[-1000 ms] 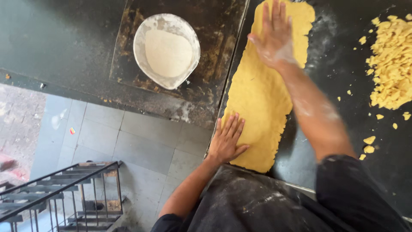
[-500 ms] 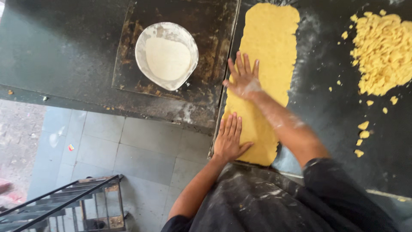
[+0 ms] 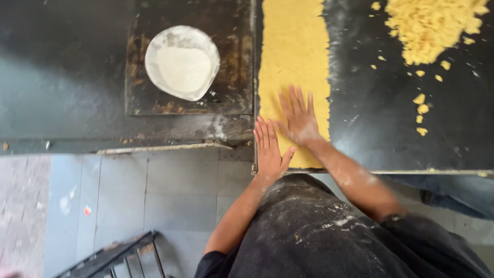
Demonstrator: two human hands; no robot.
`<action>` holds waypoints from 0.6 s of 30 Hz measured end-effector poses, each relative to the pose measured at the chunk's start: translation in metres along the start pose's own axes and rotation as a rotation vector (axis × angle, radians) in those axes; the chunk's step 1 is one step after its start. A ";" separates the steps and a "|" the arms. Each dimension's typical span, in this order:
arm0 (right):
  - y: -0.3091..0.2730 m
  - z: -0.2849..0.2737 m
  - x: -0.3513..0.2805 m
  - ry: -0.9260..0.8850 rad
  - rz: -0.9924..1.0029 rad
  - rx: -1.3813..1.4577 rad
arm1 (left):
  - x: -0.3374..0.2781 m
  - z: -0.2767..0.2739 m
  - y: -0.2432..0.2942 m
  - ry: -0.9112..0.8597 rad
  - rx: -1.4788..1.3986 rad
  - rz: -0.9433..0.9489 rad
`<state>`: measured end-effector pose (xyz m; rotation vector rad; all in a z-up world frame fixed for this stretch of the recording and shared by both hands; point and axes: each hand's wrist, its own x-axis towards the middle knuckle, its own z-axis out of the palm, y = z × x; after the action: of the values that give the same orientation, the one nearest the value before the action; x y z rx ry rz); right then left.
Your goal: The person kneads a large mass of yellow dough on a black countertop, shaping it into a log and then flattening it into a large rectangular sheet. They repeatedly press, fold, and smooth the dough by hand, occasionally sprinkling flour from a nearby bowl to prevent sticking.
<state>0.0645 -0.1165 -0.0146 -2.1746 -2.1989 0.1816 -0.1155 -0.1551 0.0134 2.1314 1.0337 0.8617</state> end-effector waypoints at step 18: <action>0.059 -0.018 -0.137 0.281 0.329 1.089 | 0.056 0.048 0.011 -0.301 0.365 0.031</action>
<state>0.1269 -0.2519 0.0039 -1.6993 -1.1036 0.7953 -0.0470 -0.1261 0.0084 2.4881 1.0613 0.3643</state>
